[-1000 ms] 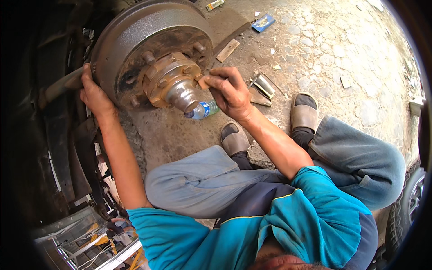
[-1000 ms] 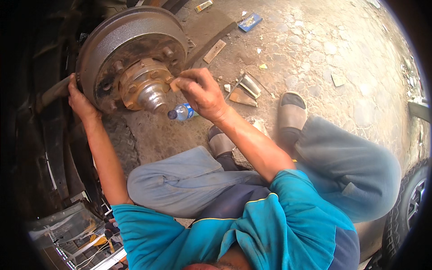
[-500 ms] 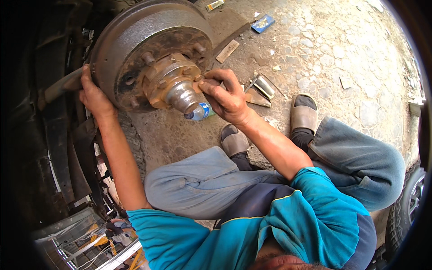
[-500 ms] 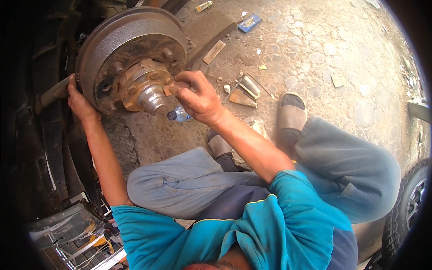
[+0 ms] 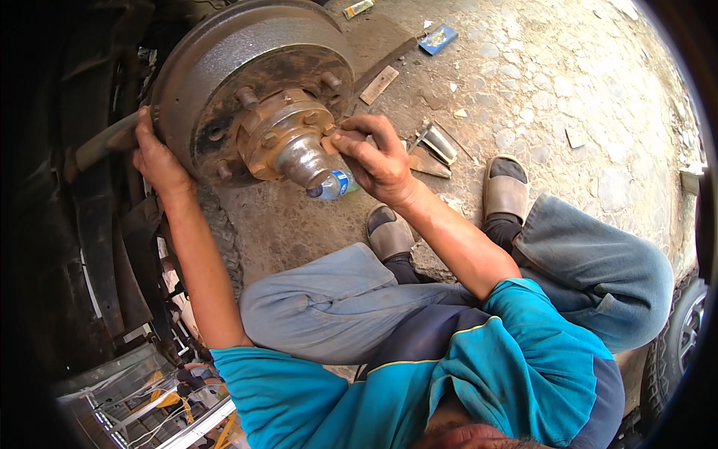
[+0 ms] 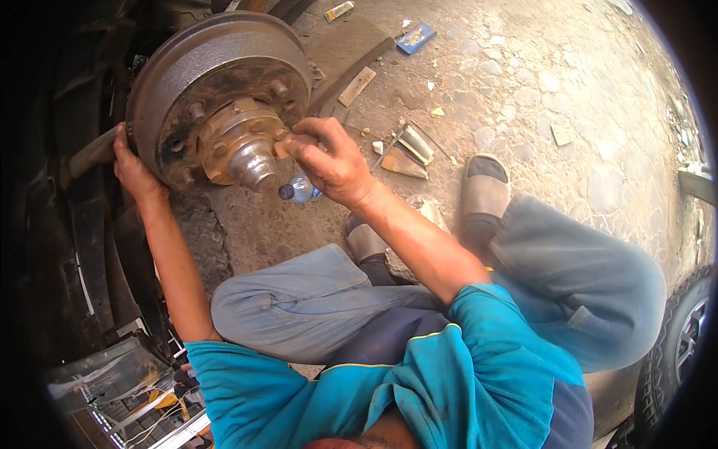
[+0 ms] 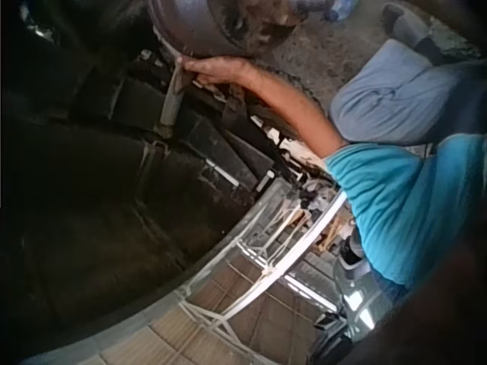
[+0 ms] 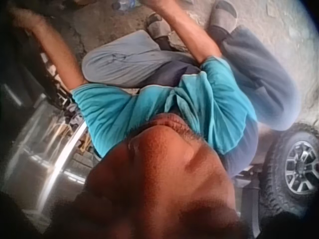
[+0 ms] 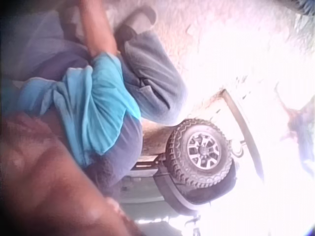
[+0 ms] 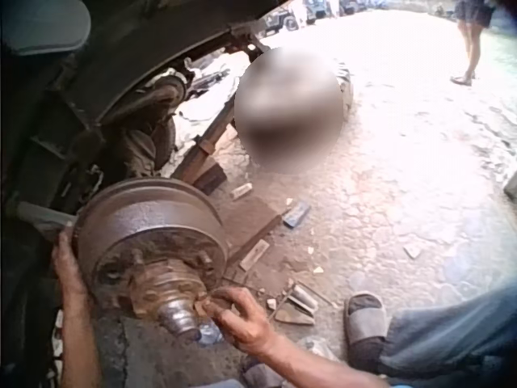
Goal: The person sits on the ground and uses a small metal tool to scrape and clean the surface of a vehicle wheel hub. The person holds the hub steady with one hand while scraping away rust and debris with the other.
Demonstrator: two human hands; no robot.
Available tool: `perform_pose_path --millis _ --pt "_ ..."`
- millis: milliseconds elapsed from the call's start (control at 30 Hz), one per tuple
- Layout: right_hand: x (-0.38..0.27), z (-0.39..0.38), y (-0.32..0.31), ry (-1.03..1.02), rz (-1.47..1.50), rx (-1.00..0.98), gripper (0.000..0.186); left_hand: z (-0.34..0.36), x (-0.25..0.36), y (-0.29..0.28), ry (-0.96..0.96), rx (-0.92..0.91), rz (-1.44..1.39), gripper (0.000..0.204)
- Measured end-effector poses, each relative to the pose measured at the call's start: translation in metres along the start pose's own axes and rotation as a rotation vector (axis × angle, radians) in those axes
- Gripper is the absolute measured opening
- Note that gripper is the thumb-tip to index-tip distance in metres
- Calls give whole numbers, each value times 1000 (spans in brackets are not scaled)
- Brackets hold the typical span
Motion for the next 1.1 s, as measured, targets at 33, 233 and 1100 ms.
perform_pose_path --millis 33,233,1100 --pt "-2 0 1 -5 6 -15 30 1 -1 -2 -21 -11 -12 43" --pt "0 1 0 -17 -16 -26 30 -3 -2 3 1 5 -2 44" --pt "-3 -1 2 7 -109 -66 32 6 -5 -3 52 3 -2 46"
Point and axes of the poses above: each hand's wrist, its own z-axis towards the middle knuckle, its own y-axis out of the palm, x = y × z, the point moved 6 cm from there along z, towards the middle knuckle, and after that the axes turned 15 degrees about x, right-handed, at the moved point
